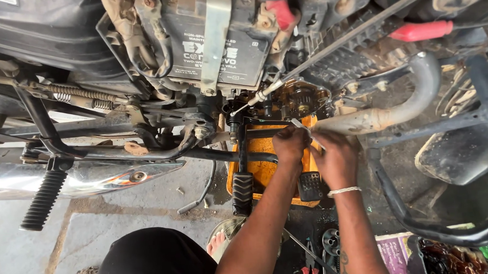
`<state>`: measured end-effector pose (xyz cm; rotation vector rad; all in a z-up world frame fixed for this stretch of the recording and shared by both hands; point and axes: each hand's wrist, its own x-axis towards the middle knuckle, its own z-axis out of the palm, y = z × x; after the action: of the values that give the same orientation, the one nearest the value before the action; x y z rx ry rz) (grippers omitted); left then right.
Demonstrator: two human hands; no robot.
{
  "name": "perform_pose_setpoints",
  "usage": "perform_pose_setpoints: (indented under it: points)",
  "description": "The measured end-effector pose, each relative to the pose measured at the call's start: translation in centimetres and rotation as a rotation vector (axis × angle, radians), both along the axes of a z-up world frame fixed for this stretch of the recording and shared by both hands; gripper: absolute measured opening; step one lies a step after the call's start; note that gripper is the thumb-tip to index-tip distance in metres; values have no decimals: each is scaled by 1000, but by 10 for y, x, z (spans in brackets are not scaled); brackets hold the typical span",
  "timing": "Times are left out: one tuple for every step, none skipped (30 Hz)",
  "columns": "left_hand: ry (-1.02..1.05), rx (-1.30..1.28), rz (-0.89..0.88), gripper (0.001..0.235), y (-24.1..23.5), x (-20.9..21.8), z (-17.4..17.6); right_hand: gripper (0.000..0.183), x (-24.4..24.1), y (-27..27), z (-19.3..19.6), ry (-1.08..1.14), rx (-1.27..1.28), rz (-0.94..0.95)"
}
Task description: The person crouches beside a motorcycle and works on the exposed engine and clutch assembly, using hand tools to loosen, adjust, and manipulate cables and components near the battery area. They handle a long rod-like tool and small parts, occasionally reaching toward parts laid out on newspaper on the ground.
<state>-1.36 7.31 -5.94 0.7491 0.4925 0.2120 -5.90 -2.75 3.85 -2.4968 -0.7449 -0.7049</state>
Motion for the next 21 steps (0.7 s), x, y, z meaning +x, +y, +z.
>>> perform_pose_setpoints:
  points:
    - [1, 0, -1, 9, -3, 2, -4, 31, -2, 2, -1, 1, 0, -1]
    - [22, 78, 50, 9, -4, 4, -8, 35, -4, 5, -3, 60, -32, -33]
    - [42, 156, 101, 8, -6, 6, -11, 40, -6, 8, -4, 119, -64, -66]
    - [44, 155, 101, 8, -7, 6, -15, 40, -4, 7, -8, 120, -65, -65]
    - [34, 196, 110, 8, -8, 7, -18, 36, -2, 6, -13, 119, -85, -75]
    - [24, 237, 118, 9, -9, 7, -21, 33, 0, 4, -17, 117, -105, -86]
    - [25, 236, 118, 9, -10, 4, -19, 33, 3, 2, -17, 118, -105, -87]
    - [-18, 154, 106, 9, -9, 1, -17, 31, 5, 1, -17, 139, -60, -59]
    - [-61, 72, 94, 10, -7, -2, -14, 30, 8, 1, -17, 160, -14, -32]
    - [-60, 73, 95, 10, -7, -5, -12, 30, 11, -2, -19, 160, -13, -31]
    - [-93, 69, 85, 13, -7, -7, -9, 27, 15, -5, -22, 226, -65, -73]
    - [-127, 65, 75, 17, -6, -9, -6, 24, 19, -8, -23, 291, -117, -116]
    - [-127, 67, 75, 17, -4, -13, 4, 24, 19, -6, -20, 290, -115, -115]
    - [-29, 177, 36, 25, -3, -18, 14, 23, 18, -4, -18, 246, -105, -113]
    - [69, 287, -3, 35, -1, -23, 24, 23, 18, -2, -15, 202, -95, -110]
    - [70, 286, -3, 35, -2, -22, 20, 23, 18, 0, -18, 203, -96, -109]
    - [28, 277, -15, 38, -2, -22, 15, 20, 17, 2, -20, 186, -97, -149]
    - [-14, 269, -28, 41, -3, -21, 11, 18, 17, 5, -23, 168, -97, -189]
    - [-13, 269, -27, 41, -2, -21, 11, 18, 16, 6, -21, 169, -97, -189]
    - [-21, 283, -52, 42, -1, -22, 11, 18, 15, 8, -18, 180, -100, -218]
    - [-29, 297, -77, 42, -1, -22, 11, 18, 14, 9, -16, 192, -104, -247]
